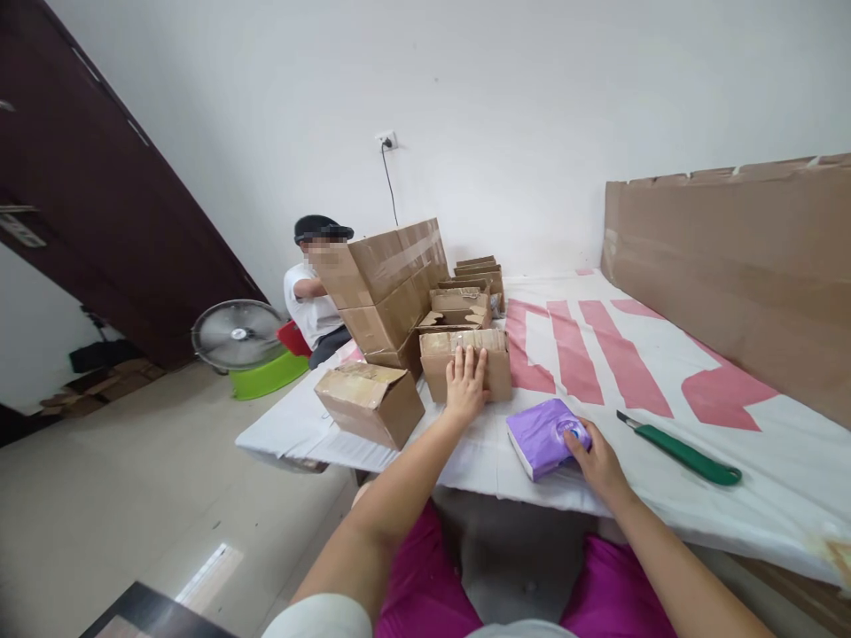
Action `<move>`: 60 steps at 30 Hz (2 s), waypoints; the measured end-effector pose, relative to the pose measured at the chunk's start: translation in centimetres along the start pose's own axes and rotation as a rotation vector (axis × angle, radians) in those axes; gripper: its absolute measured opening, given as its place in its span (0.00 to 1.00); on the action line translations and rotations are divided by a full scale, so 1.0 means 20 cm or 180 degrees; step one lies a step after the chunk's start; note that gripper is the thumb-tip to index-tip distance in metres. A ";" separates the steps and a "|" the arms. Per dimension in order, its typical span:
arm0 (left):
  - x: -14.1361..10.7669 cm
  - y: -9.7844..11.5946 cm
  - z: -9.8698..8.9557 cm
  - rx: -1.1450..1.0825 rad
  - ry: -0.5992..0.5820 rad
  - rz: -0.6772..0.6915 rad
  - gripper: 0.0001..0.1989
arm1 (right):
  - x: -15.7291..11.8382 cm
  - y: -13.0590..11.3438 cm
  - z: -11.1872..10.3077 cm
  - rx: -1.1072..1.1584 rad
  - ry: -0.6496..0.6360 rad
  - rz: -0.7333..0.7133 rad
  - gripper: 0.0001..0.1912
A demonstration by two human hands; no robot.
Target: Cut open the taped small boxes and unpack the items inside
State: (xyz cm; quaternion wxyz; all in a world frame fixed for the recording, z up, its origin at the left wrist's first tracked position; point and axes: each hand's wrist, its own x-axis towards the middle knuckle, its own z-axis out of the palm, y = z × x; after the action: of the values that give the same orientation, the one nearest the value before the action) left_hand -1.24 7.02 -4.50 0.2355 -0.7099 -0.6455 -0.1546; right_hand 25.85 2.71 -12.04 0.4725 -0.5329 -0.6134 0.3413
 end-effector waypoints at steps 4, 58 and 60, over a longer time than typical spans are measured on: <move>-0.07 -0.02 0.03 -0.0195 0.0105 0.0021 0.40 | 0.00 0.01 0.03 -0.0275 -0.0500 -0.0327 0.44; -0.38 -0.35 -0.12 -0.2518 -0.0183 -0.0958 0.32 | 0.19 -0.37 0.88 -0.1595 -0.1105 -0.3356 0.37; -0.38 -0.35 -0.09 -0.2632 -0.0080 -0.0993 0.33 | 0.24 -0.39 0.93 -0.1578 -0.1069 -0.3454 0.37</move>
State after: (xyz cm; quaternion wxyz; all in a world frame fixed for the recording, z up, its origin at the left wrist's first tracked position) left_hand -8.99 0.08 -6.02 -0.1023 -0.6403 -0.6317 -0.4249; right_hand 5.75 7.32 -9.73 0.3379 -0.1780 -0.9240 -0.0211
